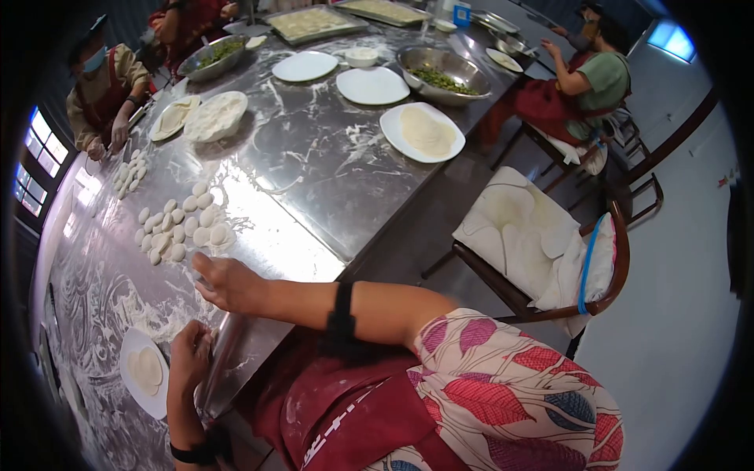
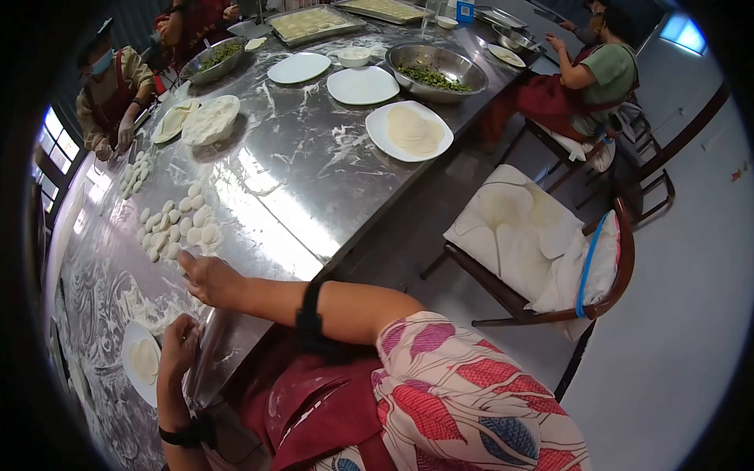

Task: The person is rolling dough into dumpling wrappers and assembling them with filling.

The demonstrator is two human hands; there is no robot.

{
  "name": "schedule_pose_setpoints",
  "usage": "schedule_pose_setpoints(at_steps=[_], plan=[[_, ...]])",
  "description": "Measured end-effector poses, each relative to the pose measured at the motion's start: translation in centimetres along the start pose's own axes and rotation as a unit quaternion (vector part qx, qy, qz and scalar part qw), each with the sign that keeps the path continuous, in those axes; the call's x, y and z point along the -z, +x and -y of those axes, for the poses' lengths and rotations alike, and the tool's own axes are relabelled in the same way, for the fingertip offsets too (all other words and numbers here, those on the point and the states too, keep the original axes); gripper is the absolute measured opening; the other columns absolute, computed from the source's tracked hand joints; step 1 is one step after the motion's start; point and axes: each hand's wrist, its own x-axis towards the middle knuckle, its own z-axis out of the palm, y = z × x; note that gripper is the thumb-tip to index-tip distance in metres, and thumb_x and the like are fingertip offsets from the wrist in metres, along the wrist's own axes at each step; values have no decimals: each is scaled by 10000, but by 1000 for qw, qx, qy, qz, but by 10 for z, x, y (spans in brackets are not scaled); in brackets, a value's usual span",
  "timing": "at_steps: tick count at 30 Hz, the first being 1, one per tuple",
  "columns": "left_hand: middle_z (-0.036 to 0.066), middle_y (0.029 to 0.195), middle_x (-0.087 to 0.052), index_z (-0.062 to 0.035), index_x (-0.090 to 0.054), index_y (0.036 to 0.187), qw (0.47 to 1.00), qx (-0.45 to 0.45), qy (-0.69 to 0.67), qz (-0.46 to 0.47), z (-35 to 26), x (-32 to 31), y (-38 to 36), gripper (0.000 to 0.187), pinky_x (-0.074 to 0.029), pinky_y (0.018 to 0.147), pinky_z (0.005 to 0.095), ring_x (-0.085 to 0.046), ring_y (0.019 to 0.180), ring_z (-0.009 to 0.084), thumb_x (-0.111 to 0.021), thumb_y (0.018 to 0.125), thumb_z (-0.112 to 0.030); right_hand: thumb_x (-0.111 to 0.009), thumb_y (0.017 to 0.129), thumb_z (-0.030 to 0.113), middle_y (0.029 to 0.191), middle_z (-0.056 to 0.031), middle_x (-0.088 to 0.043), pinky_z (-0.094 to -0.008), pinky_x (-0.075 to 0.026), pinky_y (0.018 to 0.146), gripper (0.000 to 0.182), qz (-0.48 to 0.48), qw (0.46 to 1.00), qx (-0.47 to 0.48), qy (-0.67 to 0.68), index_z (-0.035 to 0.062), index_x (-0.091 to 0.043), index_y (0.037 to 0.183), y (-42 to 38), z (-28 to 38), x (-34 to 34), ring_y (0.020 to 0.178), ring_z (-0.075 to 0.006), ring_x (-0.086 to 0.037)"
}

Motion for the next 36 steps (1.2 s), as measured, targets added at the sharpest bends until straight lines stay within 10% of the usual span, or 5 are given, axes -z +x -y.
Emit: schedule_pose_setpoints(at_steps=[9, 13, 24, 33, 36], plan=[[61, 689, -541, 28, -537, 823, 966, 77, -246, 6, 11, -8, -5, 24, -428, 565, 263, -507, 585, 106, -529, 811, 9, -599, 795, 101, 695, -234, -543, -452, -443, 568, 373, 20, 999, -16, 28, -16, -374, 1068, -38, 25, 34, 653, -420, -560], [47, 630, -521, 35, -537, 816, 1000, 8, -25, -1, 3, -2, -1, 67, -407, 571, 272, -470, 612, 99, -532, 835, -29, -598, 801, 110, 697, -230, -538, -449, -443, 568, 368, 2, 1000, 4, 8, -9, -382, 1074, 2, -2, -2, 651, -417, -558], [95, 633, -541, 50, -530, 780, 973, 108, -202, 5, 10, -8, -7, 52, -430, 589, 303, -523, 612, 148, -541, 772, 0, -602, 800, 118, 703, -230, -535, -450, -453, 570, 348, 3, 1000, 2, 10, -2, -368, 1027, -38, 22, 27, 664, -420, -559], [89, 629, -525, 42, -542, 797, 999, 4, 12, 33, 12, -7, 9, 70, -409, 575, 305, -473, 595, 136, -548, 771, -23, -600, 806, 98, 726, -247, -545, -445, -453, 575, 334, 5, 1000, -19, 2, -10, -379, 1033, -22, 20, 22, 671, -430, -564], [63, 632, -515, 34, -535, 780, 993, 42, -106, -8, 26, -15, 1, 41, -404, 566, 301, -463, 593, 123, -538, 764, -4, -600, 810, 95, 731, -246, -545, -439, -455, 580, 329, 8, 999, -2, 33, -13, -386, 1035, -46, 29, 34, 677, -426, -566]])
